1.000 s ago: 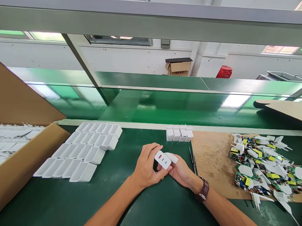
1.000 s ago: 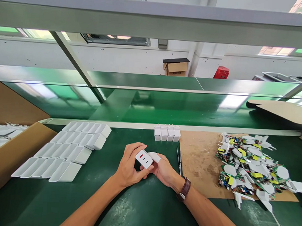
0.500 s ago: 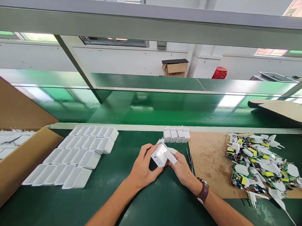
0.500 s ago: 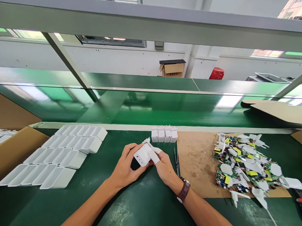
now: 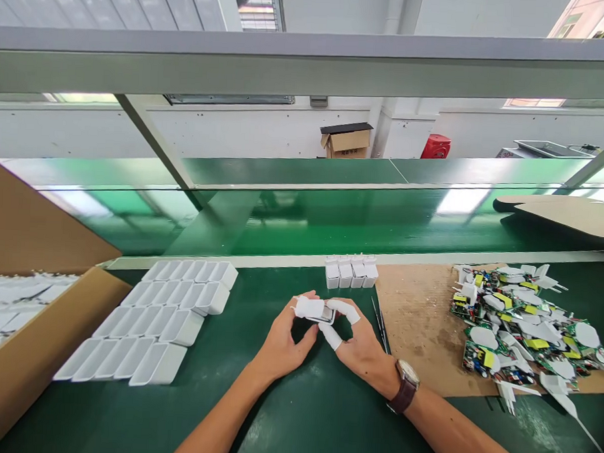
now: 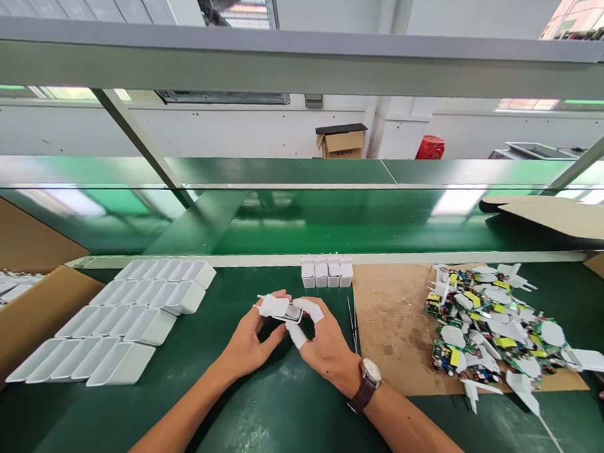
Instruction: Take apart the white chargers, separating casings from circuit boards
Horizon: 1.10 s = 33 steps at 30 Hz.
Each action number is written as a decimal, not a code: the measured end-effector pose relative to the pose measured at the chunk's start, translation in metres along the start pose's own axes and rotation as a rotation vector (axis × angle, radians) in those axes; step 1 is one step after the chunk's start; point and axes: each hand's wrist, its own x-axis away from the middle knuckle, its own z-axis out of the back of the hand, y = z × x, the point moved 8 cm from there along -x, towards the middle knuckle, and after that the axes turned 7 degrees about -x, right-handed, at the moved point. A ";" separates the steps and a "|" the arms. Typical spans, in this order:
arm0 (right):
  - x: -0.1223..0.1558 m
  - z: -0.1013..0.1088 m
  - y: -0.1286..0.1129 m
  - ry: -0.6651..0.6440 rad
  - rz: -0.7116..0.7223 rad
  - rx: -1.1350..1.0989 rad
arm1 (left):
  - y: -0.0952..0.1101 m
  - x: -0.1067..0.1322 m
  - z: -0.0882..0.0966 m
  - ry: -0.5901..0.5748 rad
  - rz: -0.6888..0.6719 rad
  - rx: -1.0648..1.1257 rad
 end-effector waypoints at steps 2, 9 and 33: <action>-0.001 -0.001 -0.006 -0.026 0.065 0.014 | 0.002 0.001 0.001 -0.028 0.029 0.153; -0.001 0.001 -0.012 -0.034 0.114 0.021 | 0.011 -0.001 0.006 -0.026 0.080 0.268; -0.001 0.001 -0.019 -0.050 0.185 0.019 | 0.011 0.000 0.005 -0.035 0.065 0.307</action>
